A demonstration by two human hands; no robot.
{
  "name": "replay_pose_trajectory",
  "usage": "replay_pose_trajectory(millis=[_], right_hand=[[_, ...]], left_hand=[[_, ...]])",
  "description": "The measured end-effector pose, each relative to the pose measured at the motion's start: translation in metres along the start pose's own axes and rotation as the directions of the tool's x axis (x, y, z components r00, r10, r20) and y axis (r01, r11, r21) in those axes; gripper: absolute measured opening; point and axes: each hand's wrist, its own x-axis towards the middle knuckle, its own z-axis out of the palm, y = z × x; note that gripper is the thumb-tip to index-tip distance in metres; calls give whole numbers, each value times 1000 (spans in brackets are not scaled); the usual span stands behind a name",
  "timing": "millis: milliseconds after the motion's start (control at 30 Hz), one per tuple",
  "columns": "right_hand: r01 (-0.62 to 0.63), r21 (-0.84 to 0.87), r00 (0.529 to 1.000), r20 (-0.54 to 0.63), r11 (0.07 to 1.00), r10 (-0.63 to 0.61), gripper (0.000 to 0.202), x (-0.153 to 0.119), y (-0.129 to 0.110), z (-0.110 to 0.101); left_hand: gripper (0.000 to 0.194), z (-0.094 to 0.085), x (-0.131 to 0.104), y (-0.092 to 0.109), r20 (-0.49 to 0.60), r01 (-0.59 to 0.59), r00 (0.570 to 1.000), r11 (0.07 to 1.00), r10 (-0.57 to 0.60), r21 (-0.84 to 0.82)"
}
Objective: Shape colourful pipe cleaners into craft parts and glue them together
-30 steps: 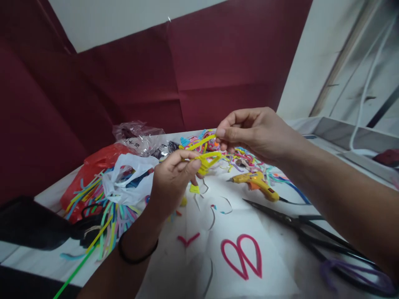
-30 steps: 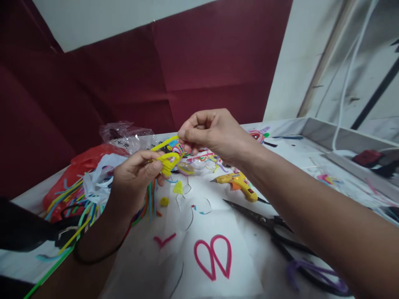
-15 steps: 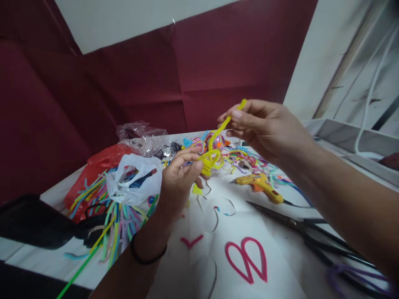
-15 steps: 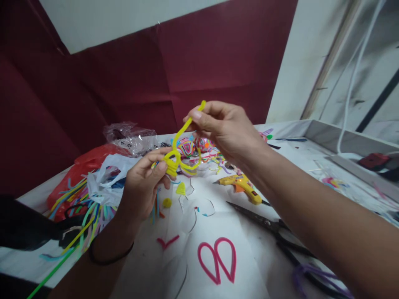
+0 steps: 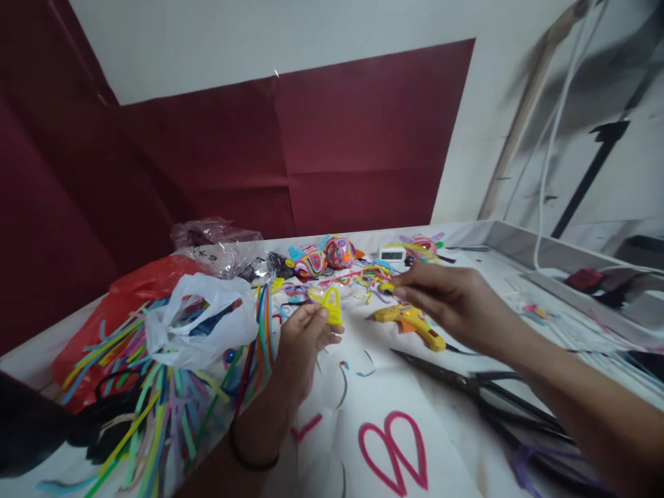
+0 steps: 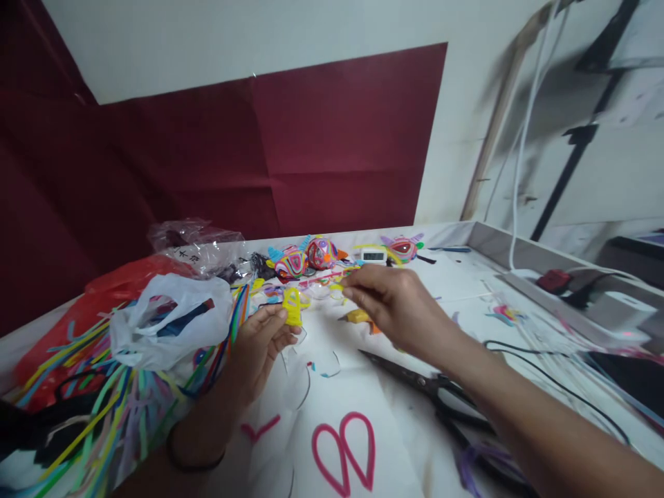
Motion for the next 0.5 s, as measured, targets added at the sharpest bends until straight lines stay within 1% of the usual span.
replay_pose_trajectory(millis=[67,167,233,333,400,500], right_hand=[[-32,-1,999,38,999,32,16,-11,2,10],[-54,-18,998,38,998,55,15,-24,5,22],[-45,-48,999,23,998,46,14,-30,8,27],[0,-112,1000,7,994,1,15,-38,13,34],[26,-159,1000,12,987,-25,16,-42,16,38],[31,-206,999,35,978,-24,17,-48,20,42]], left_hand=[[27,5,-3,-6,3,34,999,999,-34,6],[26,11,-7,-15,16,86,996,996,-87,32],[25,13,-9,-22,31,114,993,992,-116,55],[24,13,-12,-31,63,138,988,987,-143,81],[26,13,-14,-36,77,152,984,984,-160,94],[31,12,-16,-41,85,167,981,980,-177,106]])
